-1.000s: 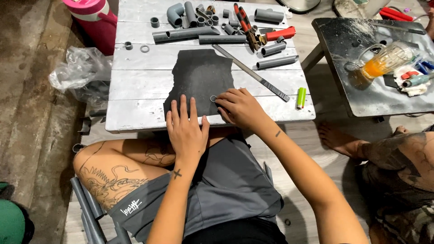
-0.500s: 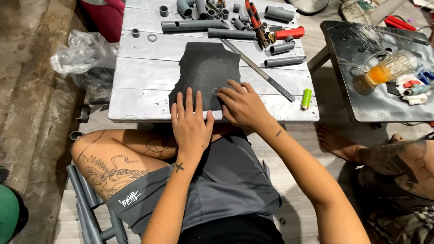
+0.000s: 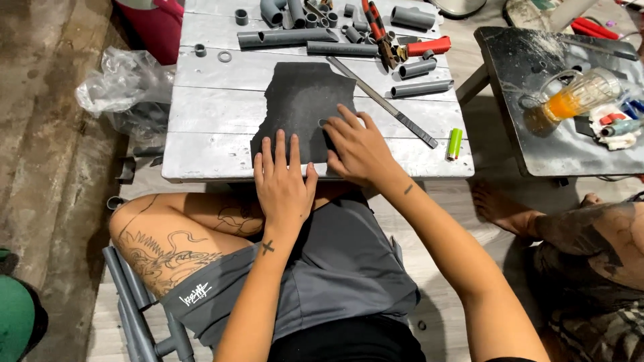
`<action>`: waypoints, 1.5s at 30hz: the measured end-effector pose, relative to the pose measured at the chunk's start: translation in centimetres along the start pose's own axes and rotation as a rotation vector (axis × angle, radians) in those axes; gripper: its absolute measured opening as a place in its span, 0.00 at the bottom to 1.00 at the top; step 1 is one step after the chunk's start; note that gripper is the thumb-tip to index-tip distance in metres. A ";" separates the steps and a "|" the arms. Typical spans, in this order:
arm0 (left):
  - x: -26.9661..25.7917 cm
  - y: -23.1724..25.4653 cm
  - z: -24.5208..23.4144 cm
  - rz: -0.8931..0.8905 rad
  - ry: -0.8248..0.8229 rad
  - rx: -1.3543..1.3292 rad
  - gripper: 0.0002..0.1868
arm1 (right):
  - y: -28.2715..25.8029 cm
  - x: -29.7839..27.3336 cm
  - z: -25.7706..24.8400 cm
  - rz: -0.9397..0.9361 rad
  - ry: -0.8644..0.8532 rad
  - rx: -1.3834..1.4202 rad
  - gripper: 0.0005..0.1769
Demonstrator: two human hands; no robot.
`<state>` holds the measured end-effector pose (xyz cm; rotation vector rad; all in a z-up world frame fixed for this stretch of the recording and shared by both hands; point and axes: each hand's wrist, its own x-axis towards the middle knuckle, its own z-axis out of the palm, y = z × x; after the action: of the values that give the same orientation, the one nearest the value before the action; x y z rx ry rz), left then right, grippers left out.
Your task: Sand a small plastic component on a sheet of sandpaper and inspect small O-rings
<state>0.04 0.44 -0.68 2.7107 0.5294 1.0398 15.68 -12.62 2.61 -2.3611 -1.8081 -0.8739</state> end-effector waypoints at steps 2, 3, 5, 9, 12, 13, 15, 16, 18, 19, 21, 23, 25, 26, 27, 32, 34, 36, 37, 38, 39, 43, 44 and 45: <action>0.0 0.1 0.0 0.001 0.003 -0.001 0.28 | -0.1 -0.7 -0.6 0.042 -0.019 0.075 0.26; 0.0 0.1 0.0 -0.003 0.007 0.000 0.28 | -0.2 -1.0 -0.8 0.080 -0.039 0.152 0.26; 0.1 0.2 -0.2 -0.004 0.009 -0.008 0.28 | -0.3 -1.9 -1.3 0.109 -0.043 0.220 0.25; -0.1 0.1 0.1 -0.004 0.012 -0.004 0.29 | 0.3 -3.3 -0.2 0.094 0.048 0.268 0.22; 0.0 0.1 0.0 -0.003 0.012 -0.010 0.29 | 0.1 -2.3 -1.1 0.049 0.049 0.289 0.24; 0.0 0.0 0.0 -0.001 0.010 -0.009 0.29 | 0.1 -2.1 -1.0 0.051 0.050 0.290 0.24; 0.0 0.0 0.0 0.010 0.004 0.017 0.29 | 0.3 -1.5 -0.8 0.015 0.004 0.317 0.25; 0.0 0.0 0.0 0.013 0.005 0.016 0.29 | 0.4 -1.6 -0.8 0.017 0.005 0.315 0.25; 0.0 -0.1 0.1 0.008 0.004 0.015 0.28 | 0.5 -1.7 -0.6 -0.011 -0.033 0.290 0.26; 0.1 -0.1 0.1 0.008 0.006 0.013 0.28 | 0.6 -1.9 -0.8 -0.012 -0.034 0.288 0.26; -0.1 0.0 0.1 0.004 0.007 -0.009 0.29 | 0.7 -2.3 -1.2 -0.056 -0.001 0.214 0.26; -0.1 0.0 0.1 -0.001 0.012 -0.004 0.28 | 0.4 -2.7 -2.4 -0.074 -0.002 0.165 0.26; -0.2 0.0 0.2 -0.010 0.018 0.004 0.28 | -0.3 -2.9 -3.2 -0.098 -0.002 0.120 0.26; -0.2 0.0 0.3 -0.013 0.021 -0.002 0.28 | -0.7 -3.0 -3.3 -0.108 -0.014 0.125 0.28; -0.2 0.1 0.3 -0.017 0.025 -0.007 0.29 | -1.1 -3.1 -3.6 -0.118 -0.026 0.130 0.29; -0.1 -0.1 0.2 0.005 0.011 0.005 0.29 | -0.4 -1.3 0.0 -0.074 -0.011 0.117 0.30; 0.0 -0.1 0.2 0.012 0.003 -0.004 0.29 | 0.8 -1.3 1.9 -0.038 -0.011 0.114 0.30; -0.1 -0.1 0.4 0.005 0.014 0.009 0.29 | 1.6 -1.4 2.8 0.162 -0.096 0.354 0.32; 0.0 -0.1 0.3 0.004 0.014 0.007 0.29 | 1.9 -1.0 2.7 0.163 -0.098 0.353 0.32; 0.0 0.0 0.3 0.002 0.018 0.009 0.29 | 2.2 -0.7 2.6 0.218 -0.072 0.426 0.29; 0.0 0.0 0.3 0.001 0.022 0.011 0.29 | 2.4 -0.3 2.5 0.274 -0.046 0.500 0.26; 0.0 0.0 0.2 0.005 0.022 0.028 0.29 | 2.9 0.7 2.2 0.280 -0.098 0.550 0.19; 0.0 0.0 0.2 0.003 0.011 0.013 0.29 | 2.5 1.2 1.6 0.316 -0.174 0.519 0.17; 0.0 0.0 0.1 0.001 -0.001 -0.002 0.29 | 2.2 1.8 1.0 0.351 -0.250 0.486 0.15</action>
<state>0.12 0.40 -0.79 2.7101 0.5267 1.0389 18.31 -11.37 3.25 -2.4091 -1.3889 -0.0861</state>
